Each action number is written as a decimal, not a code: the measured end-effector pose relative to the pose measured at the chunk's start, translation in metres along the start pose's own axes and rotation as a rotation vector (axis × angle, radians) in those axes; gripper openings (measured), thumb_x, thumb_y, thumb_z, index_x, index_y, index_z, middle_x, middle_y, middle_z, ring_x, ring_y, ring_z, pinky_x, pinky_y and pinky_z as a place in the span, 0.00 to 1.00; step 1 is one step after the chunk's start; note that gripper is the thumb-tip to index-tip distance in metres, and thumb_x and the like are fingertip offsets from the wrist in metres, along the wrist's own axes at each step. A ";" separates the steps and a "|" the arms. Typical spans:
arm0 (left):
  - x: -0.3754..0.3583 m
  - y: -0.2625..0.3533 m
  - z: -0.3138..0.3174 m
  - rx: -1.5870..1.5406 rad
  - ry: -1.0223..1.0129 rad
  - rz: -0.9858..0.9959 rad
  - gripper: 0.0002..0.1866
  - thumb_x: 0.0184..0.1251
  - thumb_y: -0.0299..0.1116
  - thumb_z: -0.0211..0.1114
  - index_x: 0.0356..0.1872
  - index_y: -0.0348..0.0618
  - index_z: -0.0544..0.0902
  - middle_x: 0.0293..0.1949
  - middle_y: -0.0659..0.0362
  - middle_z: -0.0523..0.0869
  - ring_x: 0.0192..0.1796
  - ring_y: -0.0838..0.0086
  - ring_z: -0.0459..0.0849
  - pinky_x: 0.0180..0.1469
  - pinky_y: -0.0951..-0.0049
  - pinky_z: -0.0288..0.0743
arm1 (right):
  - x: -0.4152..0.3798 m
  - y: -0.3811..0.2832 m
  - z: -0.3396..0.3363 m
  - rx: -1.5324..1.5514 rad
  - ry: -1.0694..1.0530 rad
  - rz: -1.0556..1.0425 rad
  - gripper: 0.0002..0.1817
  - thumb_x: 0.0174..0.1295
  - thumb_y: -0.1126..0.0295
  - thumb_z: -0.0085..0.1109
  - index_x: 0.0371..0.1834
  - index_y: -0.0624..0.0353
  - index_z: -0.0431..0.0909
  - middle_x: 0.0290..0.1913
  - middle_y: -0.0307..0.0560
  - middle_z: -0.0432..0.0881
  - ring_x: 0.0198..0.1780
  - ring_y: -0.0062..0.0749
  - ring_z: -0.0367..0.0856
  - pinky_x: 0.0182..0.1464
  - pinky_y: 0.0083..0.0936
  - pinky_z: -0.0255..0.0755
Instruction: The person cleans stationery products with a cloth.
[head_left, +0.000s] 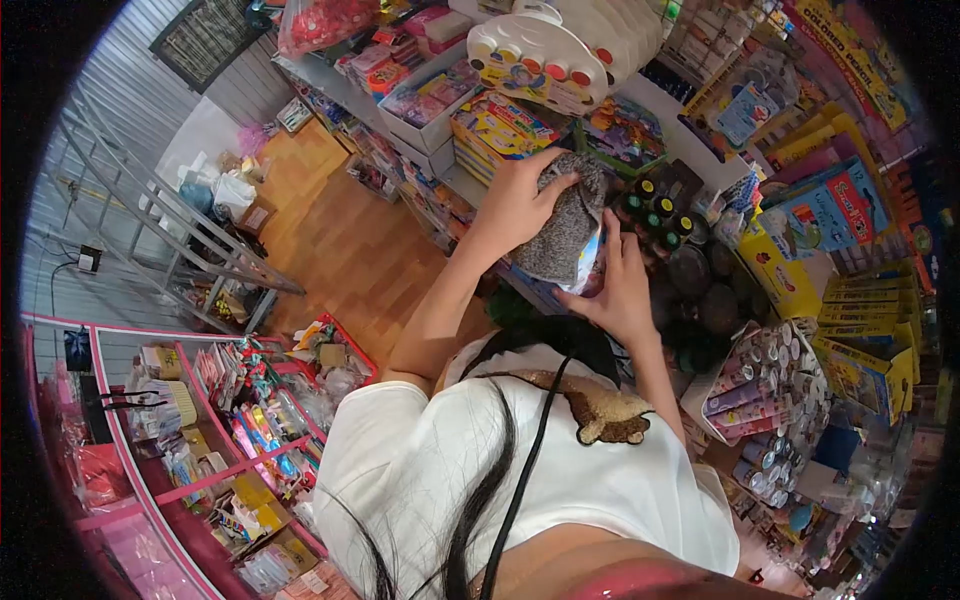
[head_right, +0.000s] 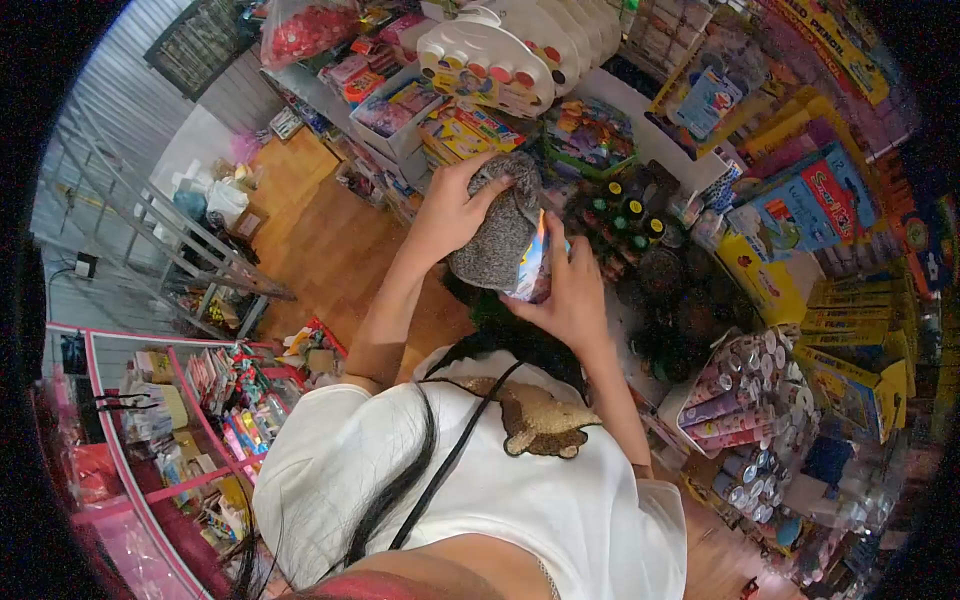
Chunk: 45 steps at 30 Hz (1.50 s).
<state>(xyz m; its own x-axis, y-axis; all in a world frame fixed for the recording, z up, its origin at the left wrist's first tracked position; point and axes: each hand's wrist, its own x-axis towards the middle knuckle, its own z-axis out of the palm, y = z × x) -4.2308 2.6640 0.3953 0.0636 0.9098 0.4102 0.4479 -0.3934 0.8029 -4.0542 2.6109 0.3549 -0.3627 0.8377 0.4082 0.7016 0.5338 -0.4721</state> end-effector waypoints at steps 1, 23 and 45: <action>0.000 -0.009 -0.002 -0.046 0.021 0.017 0.15 0.57 0.32 0.60 0.41 0.31 0.76 0.33 0.44 0.81 0.38 0.55 0.80 0.40 0.69 0.71 | 0.002 0.001 0.005 0.038 0.004 0.021 0.53 0.32 0.48 0.68 0.65 0.52 0.53 0.37 0.54 0.66 0.38 0.48 0.72 0.36 0.34 0.69; -0.075 -0.002 0.079 -0.437 -0.161 0.296 0.24 0.61 0.41 0.49 0.59 0.46 0.68 0.68 0.52 0.50 0.69 0.50 0.38 0.66 0.50 0.29 | 0.012 0.021 0.022 1.961 0.249 0.245 0.26 0.60 0.50 0.41 0.53 0.58 0.68 0.50 0.46 0.72 0.49 0.35 0.71 0.53 0.31 0.65; -0.004 0.029 0.074 -0.215 -0.068 0.487 0.32 0.57 0.39 0.52 0.65 0.47 0.57 0.68 0.52 0.49 0.69 0.53 0.42 0.67 0.54 0.34 | -0.005 0.001 0.026 1.600 0.481 0.669 0.34 0.62 0.41 0.33 0.61 0.56 0.58 0.52 0.45 0.70 0.51 0.34 0.70 0.52 0.33 0.65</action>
<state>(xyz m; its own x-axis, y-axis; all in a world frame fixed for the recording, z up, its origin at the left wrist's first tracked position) -4.1519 2.6588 0.3853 0.2790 0.6188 0.7344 0.1597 -0.7840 0.5999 -4.0674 2.6102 0.3320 0.0999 0.9878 -0.1191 -0.6779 -0.0200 -0.7349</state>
